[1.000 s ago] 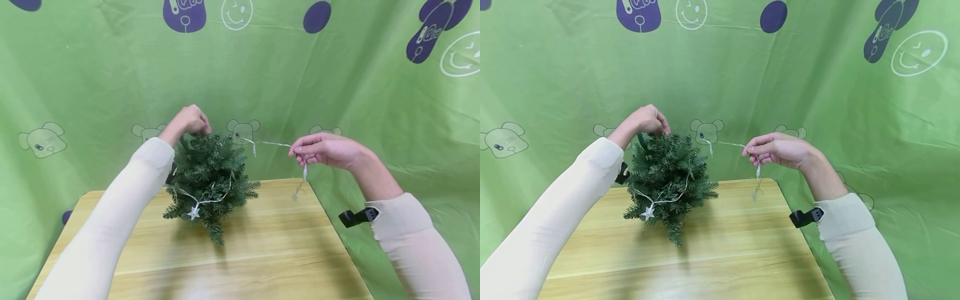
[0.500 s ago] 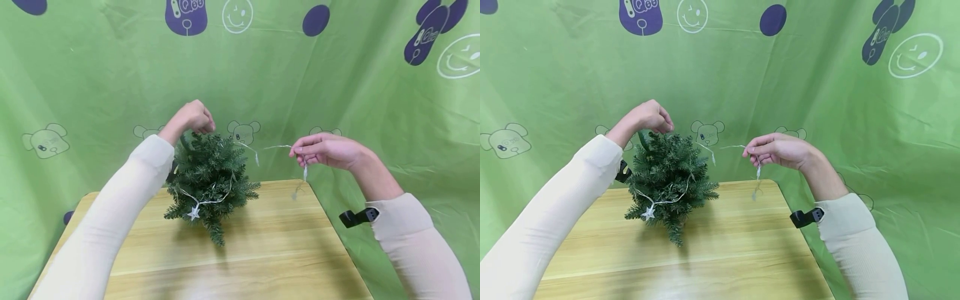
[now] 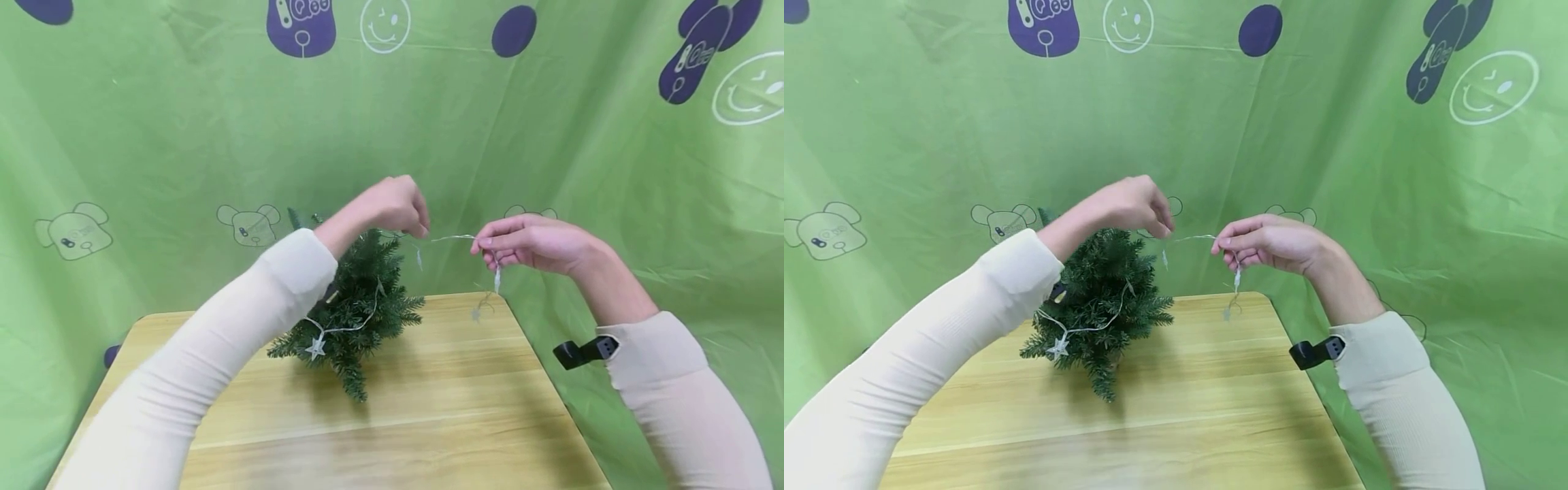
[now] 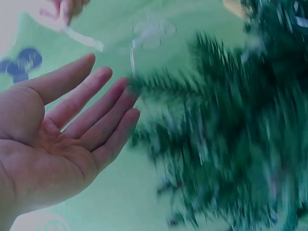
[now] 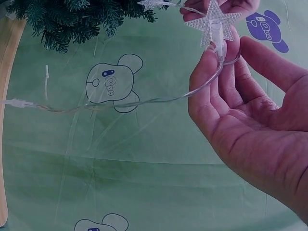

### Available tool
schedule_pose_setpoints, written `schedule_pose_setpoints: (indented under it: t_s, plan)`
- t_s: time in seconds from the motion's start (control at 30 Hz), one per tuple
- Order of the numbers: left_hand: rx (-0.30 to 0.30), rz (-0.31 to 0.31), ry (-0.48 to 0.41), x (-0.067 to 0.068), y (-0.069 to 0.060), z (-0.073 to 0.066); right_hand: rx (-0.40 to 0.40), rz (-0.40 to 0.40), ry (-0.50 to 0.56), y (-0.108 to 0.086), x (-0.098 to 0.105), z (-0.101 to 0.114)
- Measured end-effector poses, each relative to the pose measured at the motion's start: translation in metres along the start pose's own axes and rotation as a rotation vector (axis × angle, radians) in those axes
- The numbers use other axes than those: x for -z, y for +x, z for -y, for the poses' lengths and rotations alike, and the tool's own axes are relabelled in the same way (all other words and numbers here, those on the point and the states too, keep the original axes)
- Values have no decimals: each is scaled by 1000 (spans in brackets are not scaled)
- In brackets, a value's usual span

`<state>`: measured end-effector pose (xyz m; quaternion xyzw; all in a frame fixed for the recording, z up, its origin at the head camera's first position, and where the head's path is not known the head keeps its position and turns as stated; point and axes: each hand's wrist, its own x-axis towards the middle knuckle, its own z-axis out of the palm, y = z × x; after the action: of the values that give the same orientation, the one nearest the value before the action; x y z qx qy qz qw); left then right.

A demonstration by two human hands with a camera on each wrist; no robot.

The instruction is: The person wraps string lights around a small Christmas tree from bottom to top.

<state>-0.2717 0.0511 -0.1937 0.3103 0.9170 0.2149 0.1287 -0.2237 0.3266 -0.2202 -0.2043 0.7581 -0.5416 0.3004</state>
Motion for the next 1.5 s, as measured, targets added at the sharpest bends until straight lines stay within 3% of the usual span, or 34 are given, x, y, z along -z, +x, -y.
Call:
schedule_pose_setpoints:
  t_s: [0.17, 0.33, 0.5, 0.7, 1.07, 1.27, 1.5]
  plan:
    - [-54, -14, 6, -17, 4, -13, 7, 10, 34, 0, 2, 1]
    - [-62, -86, -23, -19, 3, -12, -10, -28, 9, 0, 1, -1]
    - [-48, -158, -47, 0, -2, -8, -51, -92, -23, -2, 2, -5]
    - [43, -220, -38, 30, -15, 8, -55, -118, -33, 0, 2, -6]
    - [151, -280, -34, 63, -47, 40, -22, -29, -83, 6, 0, -1]
    - [219, -288, -50, 75, -61, 59, -46, -10, -112, 12, -3, 1]
    - [256, -281, -61, 79, -75, 86, -50, 69, -94, 20, -10, 6]
